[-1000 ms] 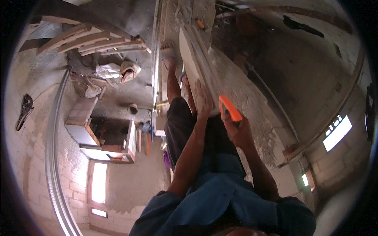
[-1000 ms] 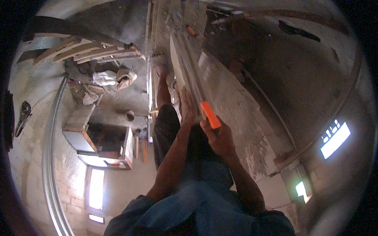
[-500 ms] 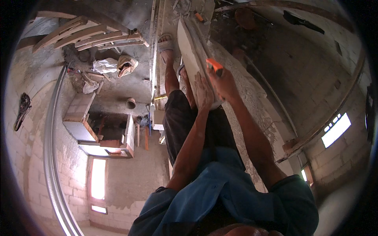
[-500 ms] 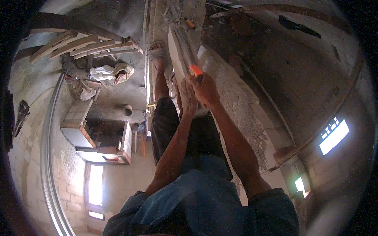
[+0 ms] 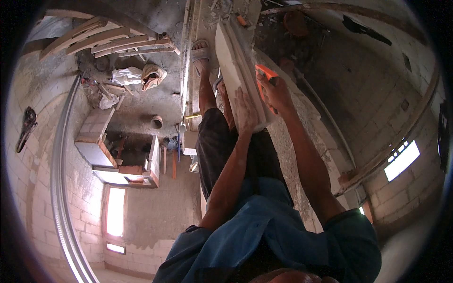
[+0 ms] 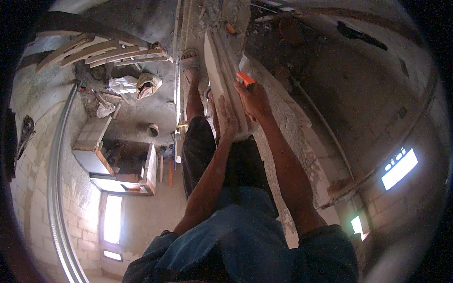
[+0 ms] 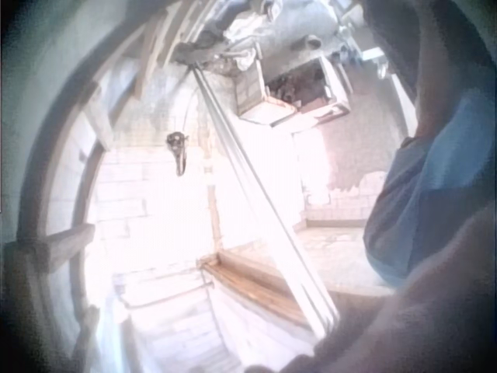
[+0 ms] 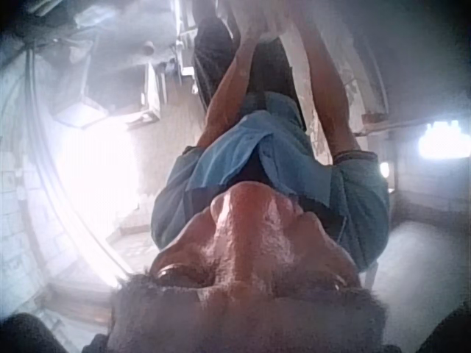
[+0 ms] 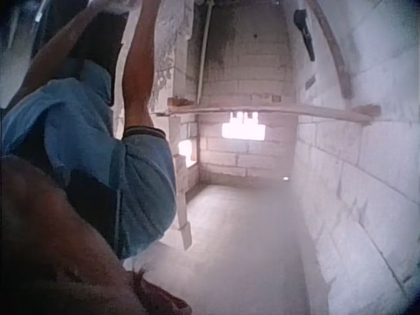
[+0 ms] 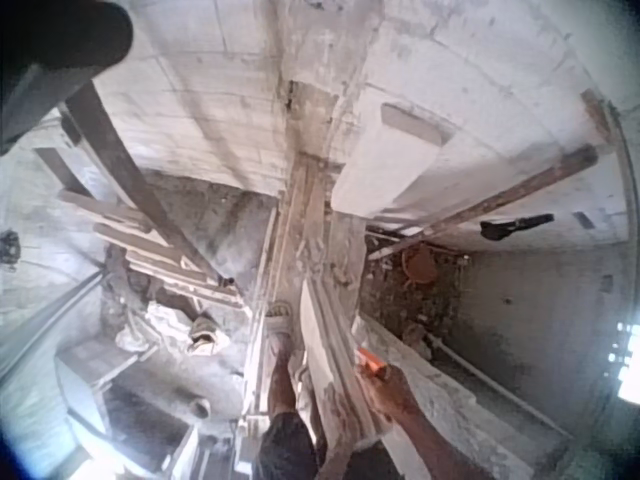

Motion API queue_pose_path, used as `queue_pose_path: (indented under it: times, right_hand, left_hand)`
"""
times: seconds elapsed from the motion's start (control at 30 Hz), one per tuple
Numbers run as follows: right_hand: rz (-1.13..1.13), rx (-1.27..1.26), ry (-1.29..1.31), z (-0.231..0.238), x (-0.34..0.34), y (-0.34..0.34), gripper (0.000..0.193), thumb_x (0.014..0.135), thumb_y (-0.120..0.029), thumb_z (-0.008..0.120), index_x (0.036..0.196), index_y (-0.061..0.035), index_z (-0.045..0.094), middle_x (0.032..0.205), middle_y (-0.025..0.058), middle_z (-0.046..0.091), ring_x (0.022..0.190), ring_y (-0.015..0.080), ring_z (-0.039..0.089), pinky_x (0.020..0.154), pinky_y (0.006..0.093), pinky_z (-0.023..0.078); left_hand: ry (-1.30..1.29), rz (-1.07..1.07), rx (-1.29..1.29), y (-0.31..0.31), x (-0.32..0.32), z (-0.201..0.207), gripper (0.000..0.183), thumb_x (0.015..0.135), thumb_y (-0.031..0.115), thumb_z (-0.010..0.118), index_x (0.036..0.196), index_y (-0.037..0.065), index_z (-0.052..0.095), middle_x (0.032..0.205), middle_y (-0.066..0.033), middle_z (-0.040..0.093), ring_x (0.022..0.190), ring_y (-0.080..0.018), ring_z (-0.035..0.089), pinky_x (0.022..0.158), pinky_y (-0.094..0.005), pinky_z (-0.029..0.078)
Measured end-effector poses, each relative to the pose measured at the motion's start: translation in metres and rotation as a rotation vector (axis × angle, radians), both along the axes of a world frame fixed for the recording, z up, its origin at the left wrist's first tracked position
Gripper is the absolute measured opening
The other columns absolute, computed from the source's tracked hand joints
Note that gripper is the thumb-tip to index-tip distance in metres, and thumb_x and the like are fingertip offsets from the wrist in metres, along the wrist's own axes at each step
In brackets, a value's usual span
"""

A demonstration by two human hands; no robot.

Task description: The person lifts a large curved piece of plasterboard and positions it against a wooden frame on a wall. They then use a trowel to scoop a grey cement-like substance from a bucket and apply it to the wooden supports to secure the board in place.

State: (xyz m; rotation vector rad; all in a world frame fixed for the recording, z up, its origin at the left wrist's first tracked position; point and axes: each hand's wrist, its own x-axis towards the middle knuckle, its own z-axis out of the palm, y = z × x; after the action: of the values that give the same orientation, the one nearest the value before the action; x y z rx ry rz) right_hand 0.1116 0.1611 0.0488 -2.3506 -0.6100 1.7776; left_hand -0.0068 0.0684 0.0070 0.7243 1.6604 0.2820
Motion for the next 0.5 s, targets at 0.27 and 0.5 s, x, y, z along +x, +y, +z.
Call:
queue_pose_path:
  times: [0.27, 0.5]
  right_hand:
    - [-0.087, -0.016, 0.113, -0.008, 0.006, 0.014, 0.051, 0.094, -0.05, 0.061, 0.125, -0.0097, 0.062, 0.052, 0.0002, 0.047, 0.037, 0.012, 0.044, 0.038, 0.0331, 0.039]
    - [-0.16, -0.022, 0.098, -0.001, 0.004, 0.015, 0.029, 0.093, -0.039, 0.068, 0.09, -0.0132, 0.056, 0.05, -0.007, 0.039, 0.036, 0.0053, 0.034, 0.036, 0.028, 0.029]
  left_hand:
    - [-0.044, 0.014, -0.016, -0.003, -0.001, -0.012, 0.062, 0.107, 0.044, 0.022, 0.153, 0.002, 0.026, 0.158, -0.0232, 0.024, 0.148, -0.0406, 0.016, 0.122, -0.0449, 0.013]
    - [-0.02, 0.013, -0.057, -0.005, 0.005, -0.004, 0.062, 0.107, 0.045, 0.021, 0.153, 0.003, 0.024, 0.159, -0.0229, 0.021, 0.149, -0.0397, 0.013, 0.122, -0.044, 0.011]
